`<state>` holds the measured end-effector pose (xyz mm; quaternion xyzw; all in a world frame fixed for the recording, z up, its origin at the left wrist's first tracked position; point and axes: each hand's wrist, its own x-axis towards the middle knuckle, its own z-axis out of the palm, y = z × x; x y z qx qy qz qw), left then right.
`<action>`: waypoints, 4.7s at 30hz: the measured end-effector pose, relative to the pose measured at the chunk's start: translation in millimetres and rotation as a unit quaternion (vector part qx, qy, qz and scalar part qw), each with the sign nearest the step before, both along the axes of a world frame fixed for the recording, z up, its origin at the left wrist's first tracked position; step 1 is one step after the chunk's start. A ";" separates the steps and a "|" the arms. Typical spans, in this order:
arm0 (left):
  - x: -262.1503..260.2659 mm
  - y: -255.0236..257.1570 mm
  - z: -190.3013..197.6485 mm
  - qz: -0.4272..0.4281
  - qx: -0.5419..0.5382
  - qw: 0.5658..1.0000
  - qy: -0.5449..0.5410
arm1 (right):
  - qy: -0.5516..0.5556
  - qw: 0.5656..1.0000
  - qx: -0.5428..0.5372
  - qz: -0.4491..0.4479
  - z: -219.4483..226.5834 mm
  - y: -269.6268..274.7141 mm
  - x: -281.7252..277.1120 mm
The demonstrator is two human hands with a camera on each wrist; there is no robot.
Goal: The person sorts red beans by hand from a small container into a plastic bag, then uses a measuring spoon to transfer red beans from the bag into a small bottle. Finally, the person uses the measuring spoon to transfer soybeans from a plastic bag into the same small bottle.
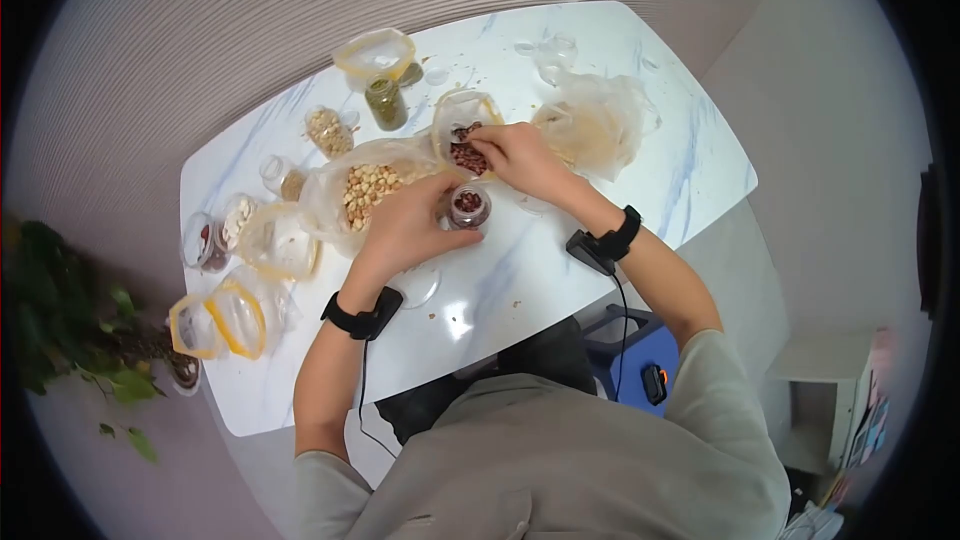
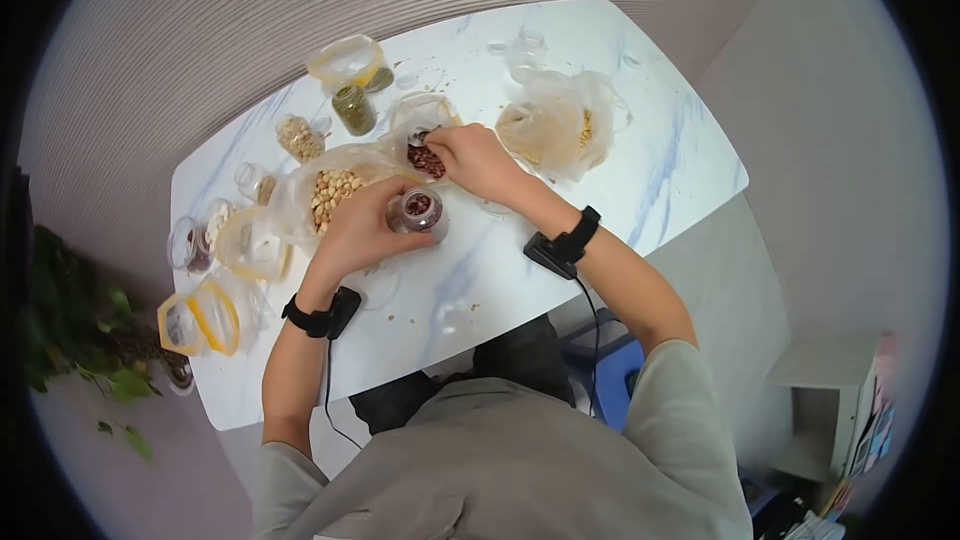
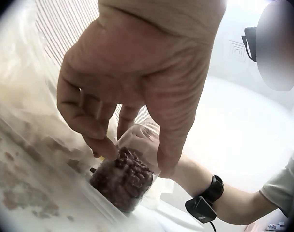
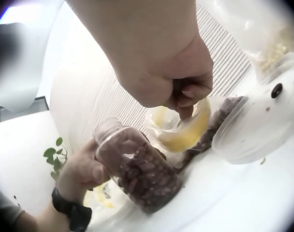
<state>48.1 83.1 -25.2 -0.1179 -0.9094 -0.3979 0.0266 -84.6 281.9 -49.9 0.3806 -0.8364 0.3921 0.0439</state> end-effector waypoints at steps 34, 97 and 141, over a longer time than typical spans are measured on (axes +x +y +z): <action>-0.2 0.6 -9.0 0.068 -0.020 0.997 0.004 | 0.251 0.958 0.068 0.118 57.3 51.0 76.1; -0.6 -2.5 -8.6 0.068 -0.012 0.998 0.006 | 0.243 0.970 -0.001 -0.001 46.4 45.5 73.7; 0.5 -5.8 -0.5 0.067 -0.041 0.997 0.016 | -0.353 0.916 -0.193 -0.020 54.2 53.4 57.5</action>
